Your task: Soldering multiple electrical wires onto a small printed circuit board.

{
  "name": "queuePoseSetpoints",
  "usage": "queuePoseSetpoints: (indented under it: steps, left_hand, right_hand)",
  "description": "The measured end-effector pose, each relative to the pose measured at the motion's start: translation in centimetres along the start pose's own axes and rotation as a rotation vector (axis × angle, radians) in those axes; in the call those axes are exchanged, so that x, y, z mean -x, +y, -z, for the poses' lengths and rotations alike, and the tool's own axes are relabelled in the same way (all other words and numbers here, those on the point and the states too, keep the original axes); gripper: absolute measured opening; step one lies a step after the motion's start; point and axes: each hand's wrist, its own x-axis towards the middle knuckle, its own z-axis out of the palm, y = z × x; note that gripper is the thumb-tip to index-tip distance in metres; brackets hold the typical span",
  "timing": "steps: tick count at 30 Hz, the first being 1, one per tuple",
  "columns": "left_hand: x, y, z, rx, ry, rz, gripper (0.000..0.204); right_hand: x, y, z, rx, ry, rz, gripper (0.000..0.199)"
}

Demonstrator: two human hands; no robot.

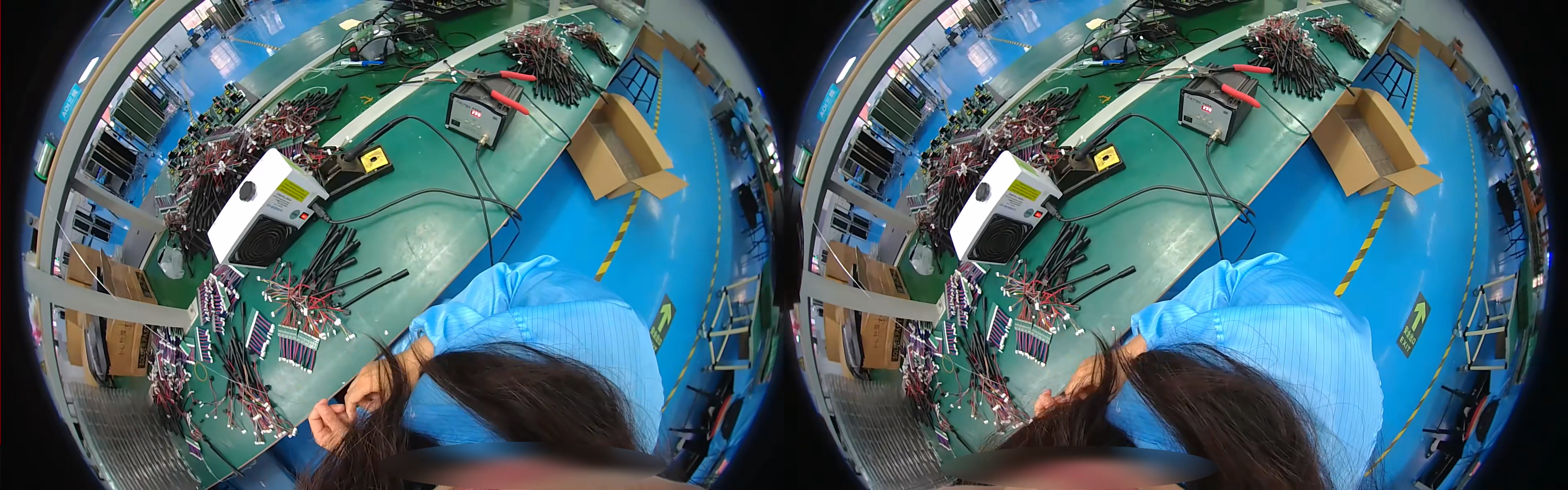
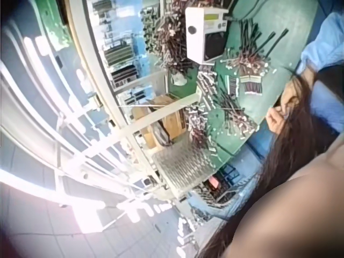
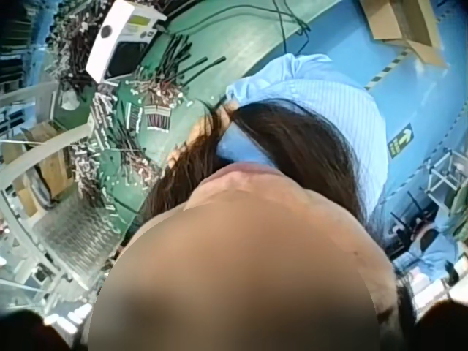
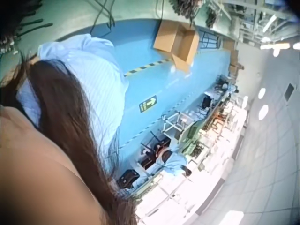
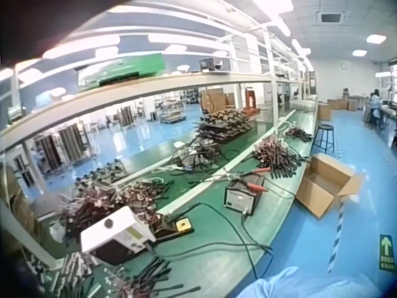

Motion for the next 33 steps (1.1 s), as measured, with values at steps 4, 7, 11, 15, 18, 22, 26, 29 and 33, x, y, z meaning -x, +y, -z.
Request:
queuePoseSetpoints:
  steps: [4, 7, 11, 15, 18, 22, 26, 29, 33]
  left_hand:
    - [1.7, -3.0, 0.7, -0.008, 0.124, 0.01, 0.02]
    - [1.9, -3.8, 0.3, -0.033, 0.124, 0.01, 0.021]
    - [3.0, -5.0, -0.4, -0.05, 0.13, 0.015, 0.022]
    - [3.7, -6.2, -1.1, -0.047, 0.116, 0.026, 0.024]
    - [5.1, -6.9, -0.8, -0.051, 0.14, 0.032, 0.025]
    - [8.3, -8.2, -0.1, -0.021, 0.178, 0.035, 0.027]
    - [9.8, -8.5, -0.6, -0.034, 0.259, -0.127, 0.04]
    - [6.4, 3.2, -3.3, -1.148, 0.162, -0.547, 0.057]
    - [5.2, 3.2, -4.8, -1.053, -0.019, -0.677, 0.058]
  right_hand:
    - [-1.0, -0.6, -1.7, -0.014, -0.08, -0.007, 0.023]
    - [-1.1, -0.5, -1.8, -0.017, -0.102, -0.019, 0.022]
    - [-0.3, -0.2, -0.9, -0.03, -0.144, -0.065, 0.021]
    - [0.5, -0.4, -0.2, -0.026, -0.164, -0.102, 0.021]
    - [0.8, -0.3, -0.3, -0.059, -0.209, -0.115, 0.02]
    - [1.8, 0.0, -0.2, -0.165, -0.282, -0.158, 0.019]
    - [0.7, -1.2, 0.8, 0.015, -0.416, -0.114, 0.018]
    - [-0.5, -1.7, 0.6, 0.432, -0.45, -0.15, 0.011]
    - [-2.4, -1.2, 1.8, 0.517, -0.368, -0.014, 0.012]
